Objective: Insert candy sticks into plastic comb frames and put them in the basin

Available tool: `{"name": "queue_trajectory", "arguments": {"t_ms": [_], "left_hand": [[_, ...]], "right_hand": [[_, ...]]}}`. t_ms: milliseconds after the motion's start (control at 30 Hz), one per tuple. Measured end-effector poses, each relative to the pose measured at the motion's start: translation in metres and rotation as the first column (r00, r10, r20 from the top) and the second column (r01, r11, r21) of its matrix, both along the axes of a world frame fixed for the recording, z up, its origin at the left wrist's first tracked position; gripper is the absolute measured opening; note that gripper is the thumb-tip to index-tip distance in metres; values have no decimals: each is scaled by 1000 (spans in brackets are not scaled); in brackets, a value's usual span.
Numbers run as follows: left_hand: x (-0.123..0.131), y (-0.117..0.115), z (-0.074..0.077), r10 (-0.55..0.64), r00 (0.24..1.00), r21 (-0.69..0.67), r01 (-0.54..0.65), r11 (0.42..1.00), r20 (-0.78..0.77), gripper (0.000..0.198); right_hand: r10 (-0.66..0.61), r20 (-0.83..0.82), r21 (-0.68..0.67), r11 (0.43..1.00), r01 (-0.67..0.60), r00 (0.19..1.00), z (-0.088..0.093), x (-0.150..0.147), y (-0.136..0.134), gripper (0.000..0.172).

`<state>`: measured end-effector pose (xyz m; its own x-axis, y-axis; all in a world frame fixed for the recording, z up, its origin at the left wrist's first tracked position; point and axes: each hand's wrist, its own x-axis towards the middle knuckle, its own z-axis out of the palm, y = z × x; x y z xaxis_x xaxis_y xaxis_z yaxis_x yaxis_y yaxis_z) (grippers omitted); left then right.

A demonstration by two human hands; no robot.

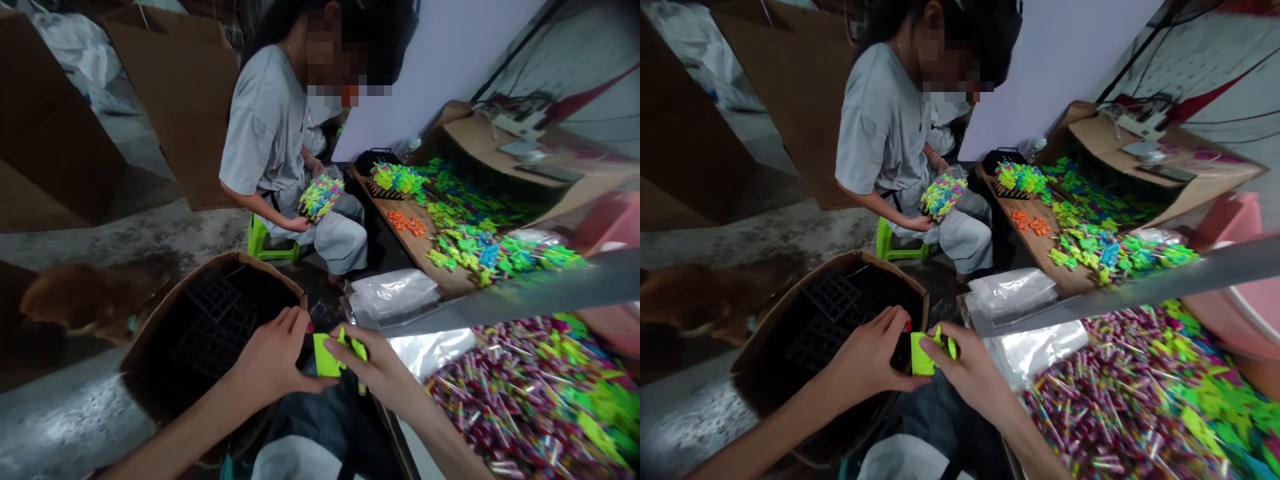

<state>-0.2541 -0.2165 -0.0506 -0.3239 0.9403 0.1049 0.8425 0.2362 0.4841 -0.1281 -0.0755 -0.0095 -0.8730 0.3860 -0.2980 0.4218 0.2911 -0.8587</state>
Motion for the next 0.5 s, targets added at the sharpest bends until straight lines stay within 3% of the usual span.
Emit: {"name": "queue_trajectory", "arguments": {"t_ms": [233,367,500], "left_hand": [[-14,9,-22,-55,992,138,71,988,-118,57],[-20,9,-25,-44,991,149,62,987,-125,56],[-21,9,-24,-38,994,107,50,993,-107,40]], "right_hand": [[-63,20,-6,998,63,998,-7,-13,-1,30],[-104,8,14,995,104,995,-13,-17,0,30],[-142,15,23,990,141,990,-14,-20,5,32]]}}
